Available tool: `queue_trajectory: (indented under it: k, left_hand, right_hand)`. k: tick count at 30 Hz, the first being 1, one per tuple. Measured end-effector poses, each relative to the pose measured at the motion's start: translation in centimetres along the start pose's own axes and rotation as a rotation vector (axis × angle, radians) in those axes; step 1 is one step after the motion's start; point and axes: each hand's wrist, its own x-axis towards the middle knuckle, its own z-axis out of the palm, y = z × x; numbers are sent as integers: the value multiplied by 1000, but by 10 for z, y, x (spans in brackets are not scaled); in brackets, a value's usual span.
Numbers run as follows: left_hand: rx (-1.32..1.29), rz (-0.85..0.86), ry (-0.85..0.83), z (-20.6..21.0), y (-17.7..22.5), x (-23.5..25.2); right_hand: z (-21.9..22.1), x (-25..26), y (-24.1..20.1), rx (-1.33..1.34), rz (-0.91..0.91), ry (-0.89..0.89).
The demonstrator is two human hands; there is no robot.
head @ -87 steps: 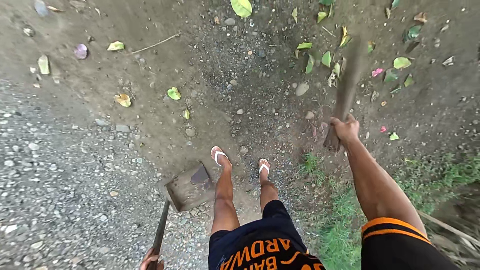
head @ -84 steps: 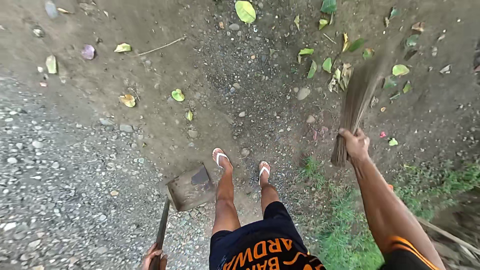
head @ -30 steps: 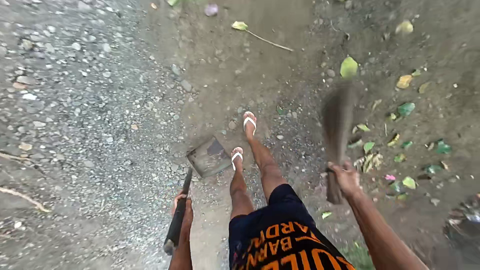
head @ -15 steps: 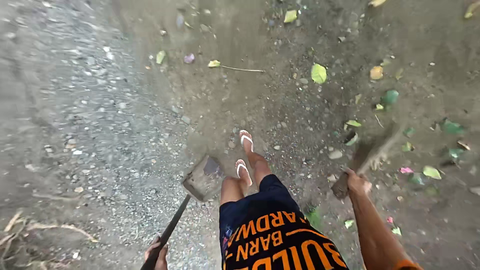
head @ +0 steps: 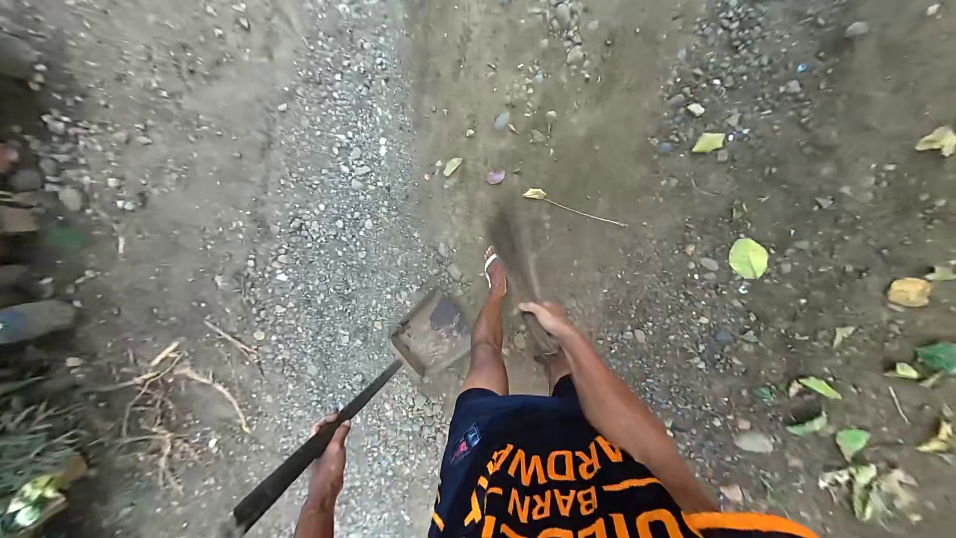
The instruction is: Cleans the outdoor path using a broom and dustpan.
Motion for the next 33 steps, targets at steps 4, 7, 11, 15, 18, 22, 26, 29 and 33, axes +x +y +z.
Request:
queue_trajectory:
  k: [4,7,11,15,18,22,26,29,33]
  left_hand:
    - [21,54,-57,31,36,65]
    - [43,126,-163,44,59,112]
    - [129,202,-280,54,98,160]
    - [159,311,-385,76,117,198]
    - [161,339,-405,86,123,215]
    - [138,288,-435,90,134,230]
    - [78,147,-424,95,137,238]
    - [52,109,-400,99,140,239]
    - [116,143,-429,106,152,243]
  right_hand:
    - [113,81,-91,-139,-33,-190]
    - [161,145,-150,-165,-9,-247]
    - [148,215,-160,-16,-19,-134]
    - [32,148,-86,130,2,307]
    - [-48,47,-44,139,135,735]
    - [-99,-14,-42,168,266,1194]
    - [-36,-40,-91,133,98,984]
    - [28,12,-149,131,-83,504]
    - [54,142,-249,-139,-90,115]
